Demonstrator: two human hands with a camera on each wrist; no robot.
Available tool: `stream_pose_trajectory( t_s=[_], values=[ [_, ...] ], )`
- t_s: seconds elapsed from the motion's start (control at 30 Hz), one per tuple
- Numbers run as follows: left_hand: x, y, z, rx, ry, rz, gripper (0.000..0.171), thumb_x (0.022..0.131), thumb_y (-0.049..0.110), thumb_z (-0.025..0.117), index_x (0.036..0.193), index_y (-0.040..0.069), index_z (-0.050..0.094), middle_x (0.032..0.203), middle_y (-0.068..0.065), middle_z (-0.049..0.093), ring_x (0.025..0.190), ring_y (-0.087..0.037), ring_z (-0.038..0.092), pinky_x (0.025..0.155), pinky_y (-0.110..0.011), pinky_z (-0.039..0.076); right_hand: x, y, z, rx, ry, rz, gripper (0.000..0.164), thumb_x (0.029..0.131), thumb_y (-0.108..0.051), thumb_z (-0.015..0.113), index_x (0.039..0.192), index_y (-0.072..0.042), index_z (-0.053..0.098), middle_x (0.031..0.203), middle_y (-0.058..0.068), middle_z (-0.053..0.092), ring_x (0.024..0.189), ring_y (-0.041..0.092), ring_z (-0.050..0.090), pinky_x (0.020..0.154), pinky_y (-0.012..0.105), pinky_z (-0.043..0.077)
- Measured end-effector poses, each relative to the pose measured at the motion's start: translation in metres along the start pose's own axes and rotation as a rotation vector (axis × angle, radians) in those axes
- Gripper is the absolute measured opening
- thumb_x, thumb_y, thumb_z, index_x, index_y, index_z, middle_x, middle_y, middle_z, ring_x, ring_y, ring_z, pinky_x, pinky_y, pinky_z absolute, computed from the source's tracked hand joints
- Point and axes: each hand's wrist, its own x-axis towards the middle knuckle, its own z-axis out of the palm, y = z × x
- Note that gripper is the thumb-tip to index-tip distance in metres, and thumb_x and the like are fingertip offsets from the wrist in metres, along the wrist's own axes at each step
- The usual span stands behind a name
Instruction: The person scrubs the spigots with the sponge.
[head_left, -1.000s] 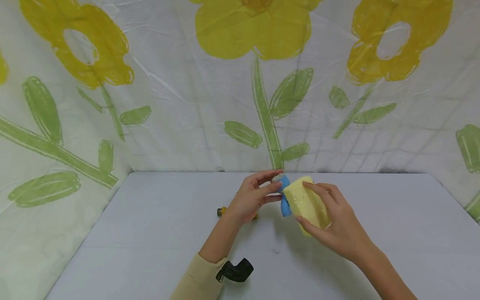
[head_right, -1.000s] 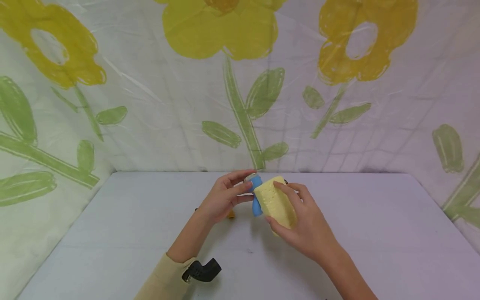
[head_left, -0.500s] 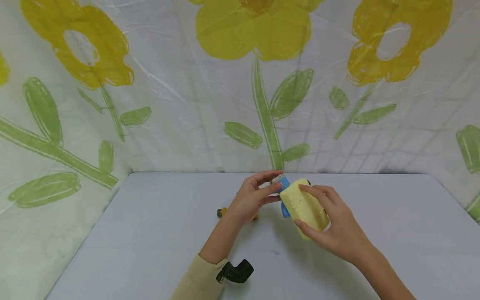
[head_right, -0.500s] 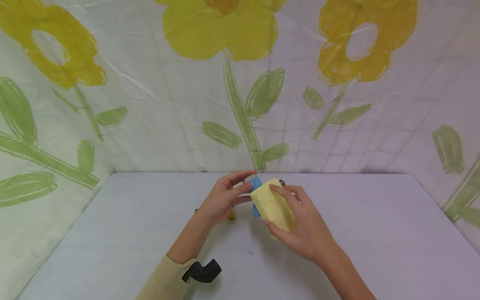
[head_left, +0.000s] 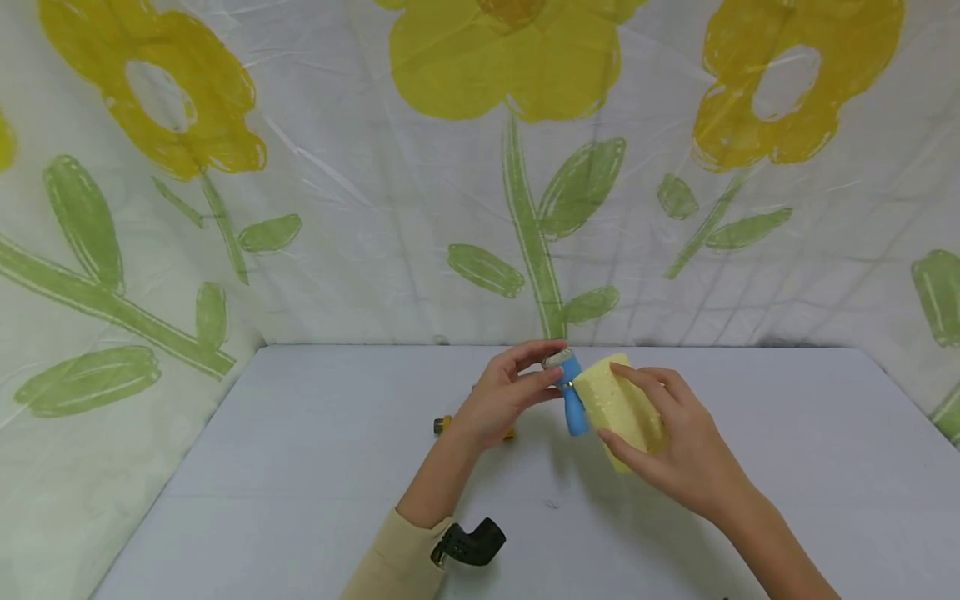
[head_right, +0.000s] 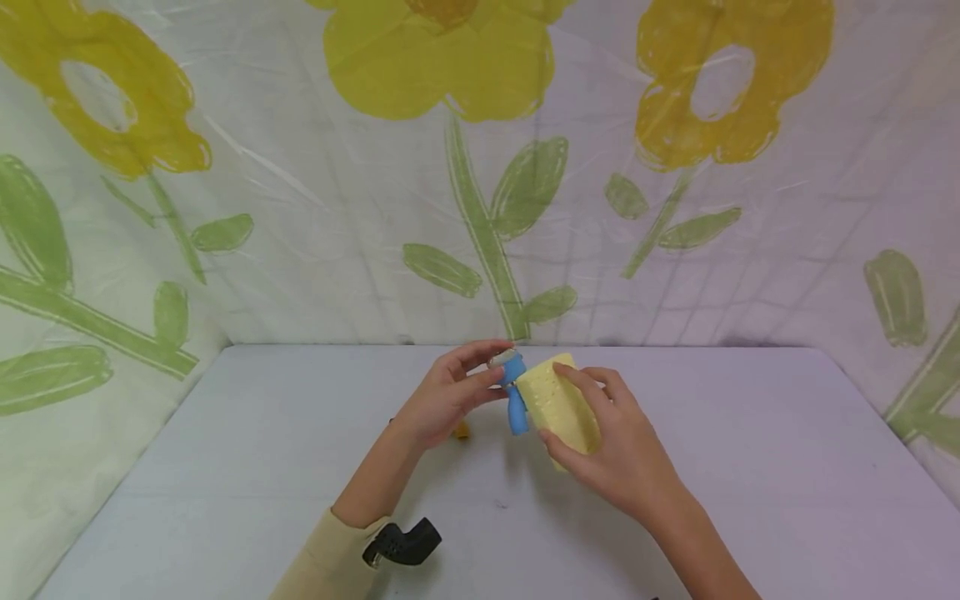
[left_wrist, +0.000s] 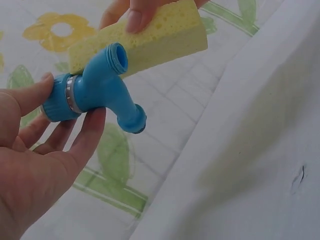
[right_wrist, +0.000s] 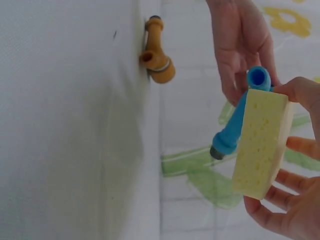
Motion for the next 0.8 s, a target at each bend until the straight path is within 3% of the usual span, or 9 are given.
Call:
stream_pose_trajectory(
  t_s=[0.17, 0.47, 0.8],
  values=[
    [0.0002, -0.0012, -0.0017, 0.037, 0.013, 0.004, 0.046, 0.105, 0.000, 0.062, 0.150, -0.005, 0.052, 0.149, -0.019, 0.052, 0.107, -0.007, 0.069, 0.105, -0.038, 0.058, -0.0015, -0.0057, 0.0006, 0.032, -0.027, 0.011, 0.073, 0.078, -0.015, 0.093, 0.145, -0.019, 0.063, 0.122, 0.006, 0.060, 0.100, 0.022, 0.061, 0.069, 0.027, 0.054],
    [0.0002, -0.0010, 0.0010, 0.039, 0.055, -0.011, 0.044, 0.100, -0.003, 0.067, 0.143, -0.005, 0.057, 0.139, -0.011, 0.059, 0.098, -0.006, 0.067, 0.098, -0.028, 0.058, -0.0013, -0.0064, 0.0006, -0.044, -0.003, 0.008, 0.071, 0.077, -0.018, 0.093, 0.142, -0.017, 0.064, 0.121, 0.009, 0.061, 0.097, 0.024, 0.062, 0.067, 0.029, 0.054],
    [-0.0013, 0.0030, -0.0009, 0.070, 0.032, -0.015, 0.044, 0.100, -0.003, 0.067, 0.143, -0.005, 0.058, 0.139, -0.012, 0.062, 0.103, -0.006, 0.067, 0.101, -0.031, 0.057, -0.0019, -0.0063, 0.0015, -0.064, -0.007, 0.007, 0.071, 0.077, -0.019, 0.093, 0.142, -0.016, 0.064, 0.120, 0.011, 0.061, 0.096, 0.026, 0.062, 0.065, 0.029, 0.053]
  ],
)
